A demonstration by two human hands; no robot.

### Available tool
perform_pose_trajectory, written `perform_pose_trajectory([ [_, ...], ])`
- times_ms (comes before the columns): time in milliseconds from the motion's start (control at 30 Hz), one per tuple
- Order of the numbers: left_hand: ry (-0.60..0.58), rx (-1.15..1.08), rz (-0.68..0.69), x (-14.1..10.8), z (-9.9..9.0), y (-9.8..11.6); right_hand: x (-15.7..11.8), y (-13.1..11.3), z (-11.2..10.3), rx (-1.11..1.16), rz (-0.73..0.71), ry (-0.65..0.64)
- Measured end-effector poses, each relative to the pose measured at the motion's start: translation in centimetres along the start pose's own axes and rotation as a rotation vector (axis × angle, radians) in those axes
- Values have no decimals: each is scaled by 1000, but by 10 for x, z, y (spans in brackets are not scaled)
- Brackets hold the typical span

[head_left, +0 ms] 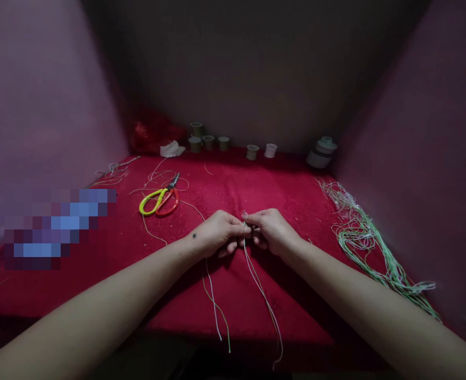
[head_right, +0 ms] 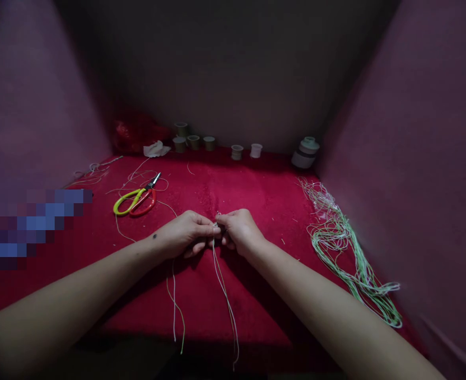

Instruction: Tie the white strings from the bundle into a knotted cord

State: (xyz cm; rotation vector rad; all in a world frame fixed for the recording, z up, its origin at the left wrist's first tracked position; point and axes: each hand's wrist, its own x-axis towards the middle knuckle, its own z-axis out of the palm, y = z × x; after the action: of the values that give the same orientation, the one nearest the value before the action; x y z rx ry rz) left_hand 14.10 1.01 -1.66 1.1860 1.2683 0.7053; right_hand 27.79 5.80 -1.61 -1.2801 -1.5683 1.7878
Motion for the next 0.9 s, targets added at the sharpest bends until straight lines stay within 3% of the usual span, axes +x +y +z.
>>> perform_pose_trajectory([
  [200,-87,45,-97,-9,-8,9,-6,-3,-9,-120,89,-18],
  [433,-40,181,-99,-16,-16,14,-32,2,-9,155,38,-11],
  [633,-41,209,-60,-12,-15,12,-29,3,-2,388,145,-133],
  [767,-11,230,-12,-10,-13,10,-25,6,1,280,81,-160],
  [900,109,362,25,-6,-10,10,-26,8,-1,40,6,-15],
])
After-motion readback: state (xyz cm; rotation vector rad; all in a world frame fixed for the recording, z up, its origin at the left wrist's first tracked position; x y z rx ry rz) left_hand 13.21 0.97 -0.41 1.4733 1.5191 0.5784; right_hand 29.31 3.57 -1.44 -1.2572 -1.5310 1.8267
